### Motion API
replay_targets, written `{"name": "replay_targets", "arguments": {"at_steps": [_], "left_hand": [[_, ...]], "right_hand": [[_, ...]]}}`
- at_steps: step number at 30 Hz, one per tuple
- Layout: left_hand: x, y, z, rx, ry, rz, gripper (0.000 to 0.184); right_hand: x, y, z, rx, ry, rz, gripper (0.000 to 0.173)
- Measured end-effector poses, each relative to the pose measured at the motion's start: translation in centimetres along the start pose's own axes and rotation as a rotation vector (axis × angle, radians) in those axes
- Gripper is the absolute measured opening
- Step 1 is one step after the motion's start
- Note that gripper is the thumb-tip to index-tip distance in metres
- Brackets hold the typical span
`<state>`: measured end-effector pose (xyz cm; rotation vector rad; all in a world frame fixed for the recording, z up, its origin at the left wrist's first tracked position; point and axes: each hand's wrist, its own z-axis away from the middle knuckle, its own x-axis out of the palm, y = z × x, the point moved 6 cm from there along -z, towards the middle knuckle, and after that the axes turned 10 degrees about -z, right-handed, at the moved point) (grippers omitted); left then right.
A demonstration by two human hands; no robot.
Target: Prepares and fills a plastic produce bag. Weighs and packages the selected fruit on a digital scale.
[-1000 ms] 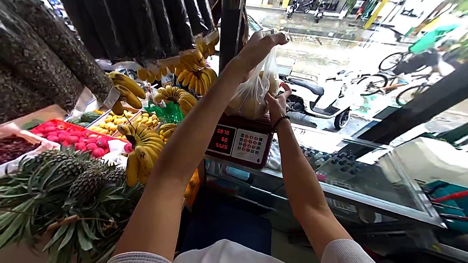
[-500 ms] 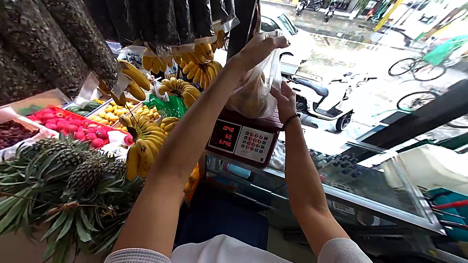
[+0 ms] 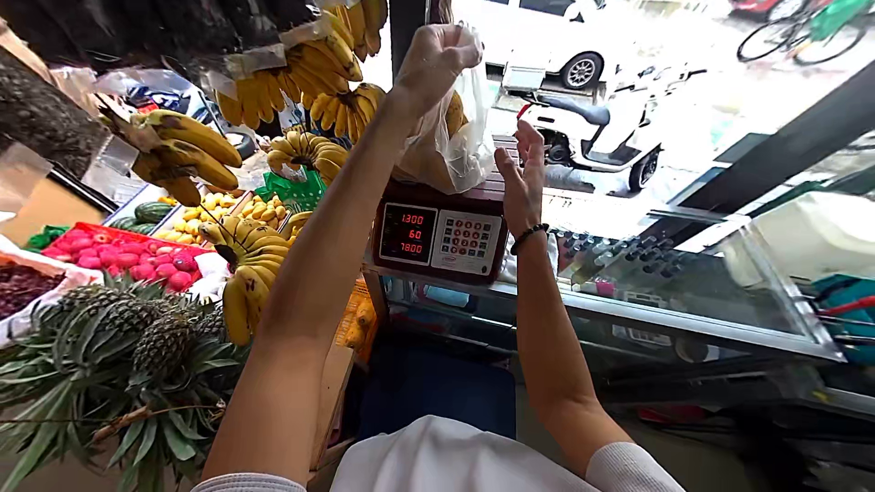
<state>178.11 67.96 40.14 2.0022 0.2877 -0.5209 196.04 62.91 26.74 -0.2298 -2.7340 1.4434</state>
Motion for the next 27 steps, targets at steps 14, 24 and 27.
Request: {"name": "replay_targets", "arguments": {"at_steps": [14, 24, 27], "left_hand": [[-2.0, -1.5, 1.3, -0.062, 0.066, -0.193, 0.029], [-4.6, -0.9, 6.4, -0.191, 0.224, -0.422, 0.050], [-4.8, -0.1, 7.7, -0.219, 0.225, -0.598, 0.057]], "right_hand": [[1.3, -1.2, -2.2, -0.057, -0.116, -0.023, 0.068], [0.1, -2.4, -4.8, -0.043, -0.062, -0.010, 0.053], [0.5, -2.0, -4.6, 0.046, -0.041, -0.048, 0.053]]}}
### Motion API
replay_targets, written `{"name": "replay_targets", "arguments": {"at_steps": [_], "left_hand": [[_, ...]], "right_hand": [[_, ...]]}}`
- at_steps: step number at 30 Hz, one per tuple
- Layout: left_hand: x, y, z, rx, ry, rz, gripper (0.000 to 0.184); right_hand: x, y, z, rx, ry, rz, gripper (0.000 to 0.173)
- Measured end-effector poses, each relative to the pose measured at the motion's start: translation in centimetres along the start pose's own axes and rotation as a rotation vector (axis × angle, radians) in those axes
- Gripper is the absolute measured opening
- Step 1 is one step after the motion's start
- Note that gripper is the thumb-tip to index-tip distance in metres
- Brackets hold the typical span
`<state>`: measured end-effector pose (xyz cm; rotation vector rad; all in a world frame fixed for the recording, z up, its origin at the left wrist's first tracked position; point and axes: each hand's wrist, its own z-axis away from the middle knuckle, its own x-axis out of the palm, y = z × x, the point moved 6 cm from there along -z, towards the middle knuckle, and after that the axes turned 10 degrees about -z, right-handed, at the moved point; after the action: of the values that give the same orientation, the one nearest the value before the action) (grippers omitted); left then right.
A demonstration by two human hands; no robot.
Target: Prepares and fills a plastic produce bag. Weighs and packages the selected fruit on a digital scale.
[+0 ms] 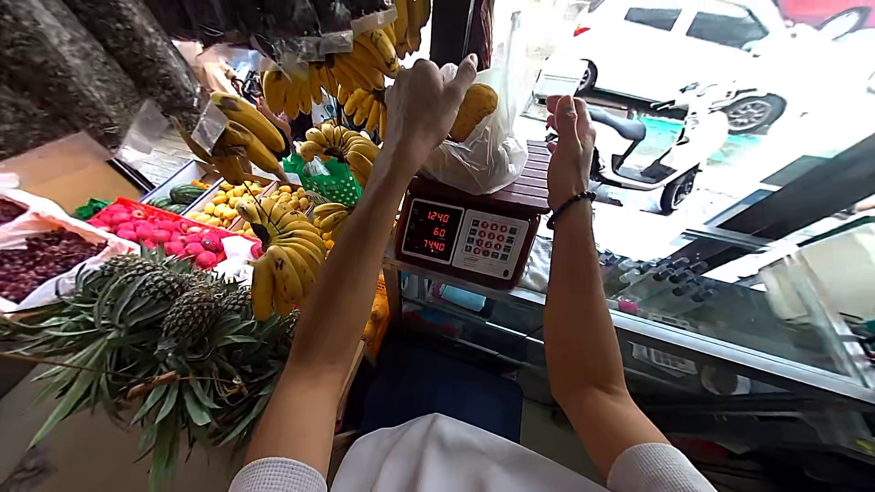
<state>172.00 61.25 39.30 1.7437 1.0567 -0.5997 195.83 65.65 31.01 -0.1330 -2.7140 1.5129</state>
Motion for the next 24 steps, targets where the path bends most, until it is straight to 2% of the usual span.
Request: {"name": "replay_targets", "arguments": {"at_steps": [3, 9, 16, 19, 22, 24], "left_hand": [[-1.1, 0.0, 0.8, -0.043, 0.043, -0.090, 0.061], [-1.7, -1.3, 1.2, -0.069, 0.103, -0.019, 0.066], [-2.5, -2.1, 1.3, -0.083, 0.129, 0.048, 0.063], [-2.6, -2.2, 1.2, -0.072, 0.141, 0.069, 0.056], [-1.9, -1.4, 1.1, -0.061, 0.127, 0.086, 0.051], [-0.3, -0.6, 1.3, -0.073, 0.108, -0.016, 0.069]], "right_hand": [[0.2, 0.3, 0.3, 0.035, 0.031, -0.035, 0.053], [-0.3, 0.2, -0.1, 0.062, 0.052, -0.051, 0.053], [0.0, -2.3, -1.0, 0.012, 0.065, -0.073, 0.050], [0.6, -3.9, -1.6, -0.055, 0.045, -0.053, 0.045], [1.8, -6.4, -2.5, -0.156, 0.038, 0.206, 0.045], [3.4, -8.4, -2.6, -0.038, 0.053, 0.514, 0.062]]}}
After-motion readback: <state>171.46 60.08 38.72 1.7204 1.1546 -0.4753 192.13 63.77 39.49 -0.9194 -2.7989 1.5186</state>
